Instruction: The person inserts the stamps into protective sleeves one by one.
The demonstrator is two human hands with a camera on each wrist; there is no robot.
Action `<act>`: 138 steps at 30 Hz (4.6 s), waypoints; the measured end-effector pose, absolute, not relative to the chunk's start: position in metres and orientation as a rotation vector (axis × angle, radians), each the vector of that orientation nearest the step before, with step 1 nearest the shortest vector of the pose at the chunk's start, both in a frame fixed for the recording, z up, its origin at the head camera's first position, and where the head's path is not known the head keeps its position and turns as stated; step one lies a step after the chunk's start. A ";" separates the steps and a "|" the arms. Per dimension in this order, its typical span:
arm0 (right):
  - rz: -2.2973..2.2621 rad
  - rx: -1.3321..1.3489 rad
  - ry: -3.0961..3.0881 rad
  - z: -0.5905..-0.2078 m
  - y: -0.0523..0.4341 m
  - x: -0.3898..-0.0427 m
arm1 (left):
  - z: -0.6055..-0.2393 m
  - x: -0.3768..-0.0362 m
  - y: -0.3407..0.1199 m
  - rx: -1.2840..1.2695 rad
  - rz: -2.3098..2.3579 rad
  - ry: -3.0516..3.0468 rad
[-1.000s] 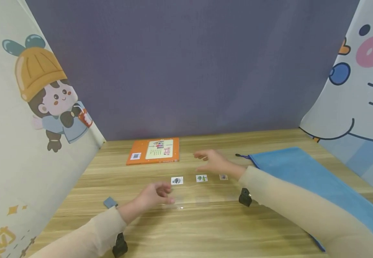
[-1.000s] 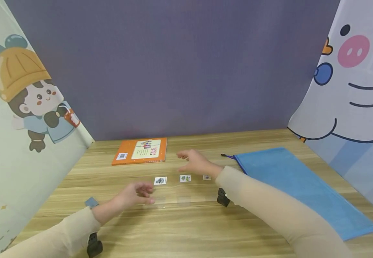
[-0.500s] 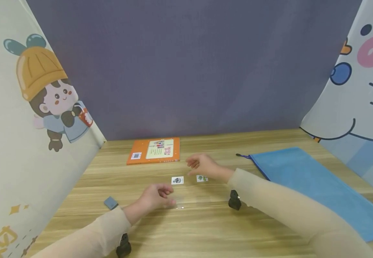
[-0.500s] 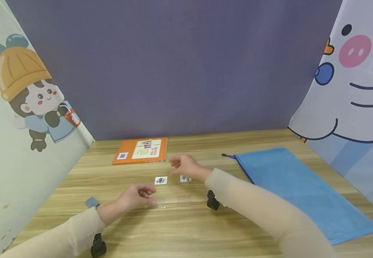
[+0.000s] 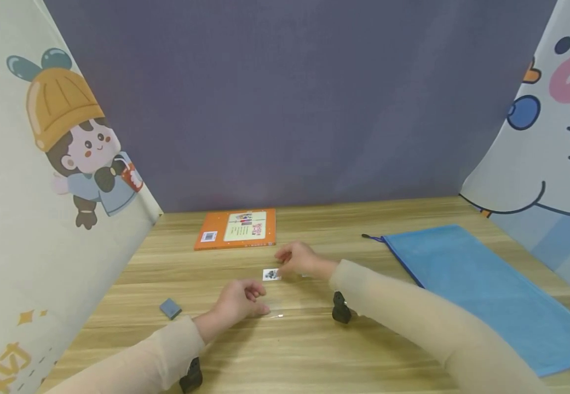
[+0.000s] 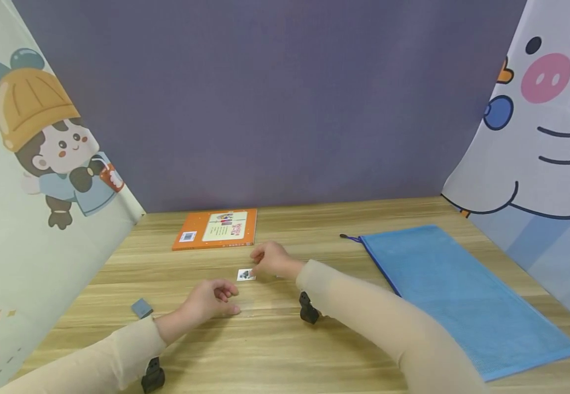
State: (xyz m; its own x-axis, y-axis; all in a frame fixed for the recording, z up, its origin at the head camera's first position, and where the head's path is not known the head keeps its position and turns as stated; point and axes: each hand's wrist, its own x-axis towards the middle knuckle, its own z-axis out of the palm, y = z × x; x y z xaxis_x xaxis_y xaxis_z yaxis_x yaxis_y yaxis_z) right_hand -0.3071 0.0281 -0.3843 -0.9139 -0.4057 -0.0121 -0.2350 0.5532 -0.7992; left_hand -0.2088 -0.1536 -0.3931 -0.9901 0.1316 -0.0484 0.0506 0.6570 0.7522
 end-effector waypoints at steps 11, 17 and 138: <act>-1.254 -0.499 2.643 -0.388 0.018 -0.305 | -0.393 -0.206 -0.150 0.200 1.224 2.811; -1.193 -0.541 2.669 -0.389 0.014 -0.306 | -0.391 -0.205 -0.150 0.209 1.222 2.833; -1.725 -0.151 2.491 -0.303 0.120 -0.288 | -0.334 -0.280 -0.075 0.050 2.341 2.026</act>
State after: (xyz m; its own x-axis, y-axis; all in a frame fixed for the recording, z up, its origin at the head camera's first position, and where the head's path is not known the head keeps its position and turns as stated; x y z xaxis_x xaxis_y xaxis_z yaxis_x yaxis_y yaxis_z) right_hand -0.2883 0.1198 -0.3025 -0.9893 -0.1426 -0.0317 -0.0205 0.3504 -0.9364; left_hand -0.2797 -0.0750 -0.3342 -0.9984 0.0559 -0.0053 -0.0132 -0.1431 0.9896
